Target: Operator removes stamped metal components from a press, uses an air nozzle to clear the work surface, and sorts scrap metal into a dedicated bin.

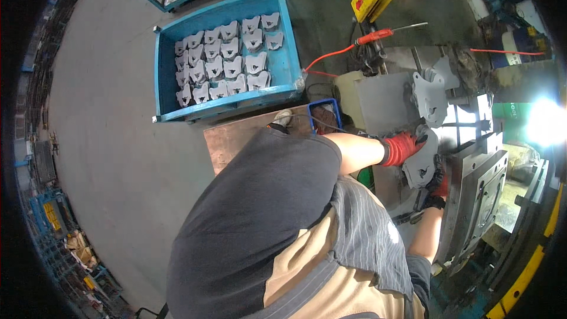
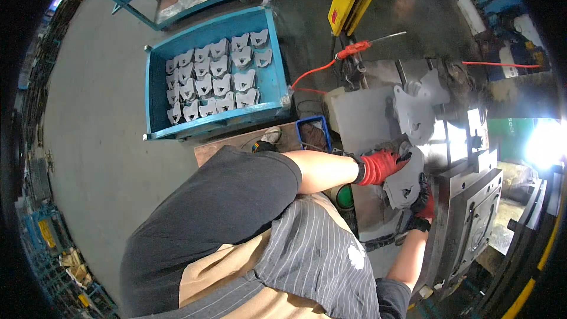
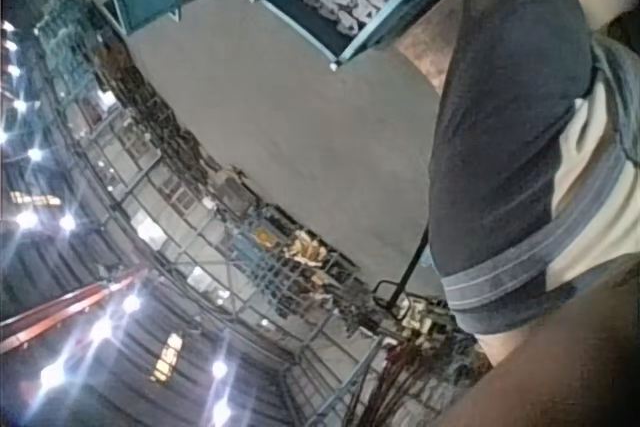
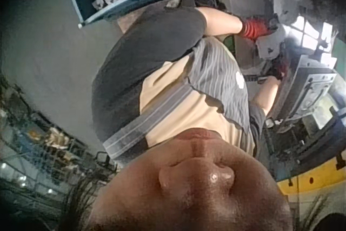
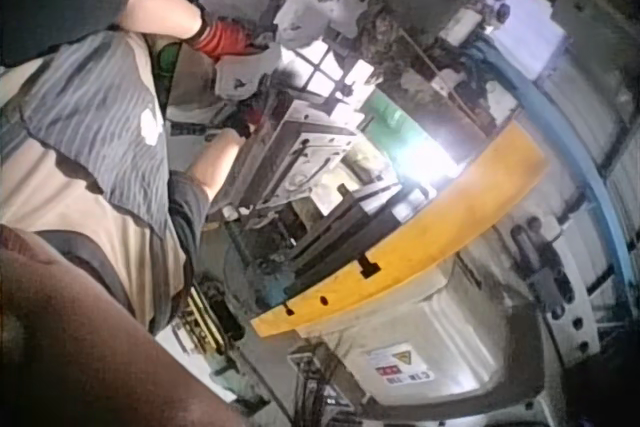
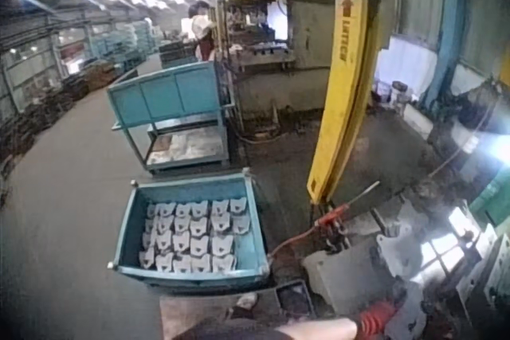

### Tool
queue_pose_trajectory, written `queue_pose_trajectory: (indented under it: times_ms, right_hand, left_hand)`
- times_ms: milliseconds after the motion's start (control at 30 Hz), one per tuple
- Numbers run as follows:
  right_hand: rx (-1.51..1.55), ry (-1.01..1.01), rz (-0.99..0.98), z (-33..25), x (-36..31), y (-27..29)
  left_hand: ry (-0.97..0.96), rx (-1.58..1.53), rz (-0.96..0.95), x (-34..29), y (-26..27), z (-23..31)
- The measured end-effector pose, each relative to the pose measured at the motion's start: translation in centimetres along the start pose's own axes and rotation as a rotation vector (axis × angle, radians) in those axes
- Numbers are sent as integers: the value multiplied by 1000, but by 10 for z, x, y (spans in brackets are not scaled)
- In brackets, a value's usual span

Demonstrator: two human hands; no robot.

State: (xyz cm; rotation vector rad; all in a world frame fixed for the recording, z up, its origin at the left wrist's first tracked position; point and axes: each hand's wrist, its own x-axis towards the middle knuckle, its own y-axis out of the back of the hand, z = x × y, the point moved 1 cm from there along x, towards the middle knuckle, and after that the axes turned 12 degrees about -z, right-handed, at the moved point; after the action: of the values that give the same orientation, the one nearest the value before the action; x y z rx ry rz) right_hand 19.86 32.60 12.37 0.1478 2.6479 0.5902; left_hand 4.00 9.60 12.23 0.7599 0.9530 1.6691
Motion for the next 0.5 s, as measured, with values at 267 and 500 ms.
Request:
queue_pose_trajectory:
  times_ms: [267, 500]
  right_hand:
    - [359, -79, 54, -33, -16, -23]
    - [447, -183, 240, -129, -27, -61]
  left_hand:
    - [-70, -97, 3, -8, 18, -9]
    - [-132, -205, 10, -6, 6, -15]
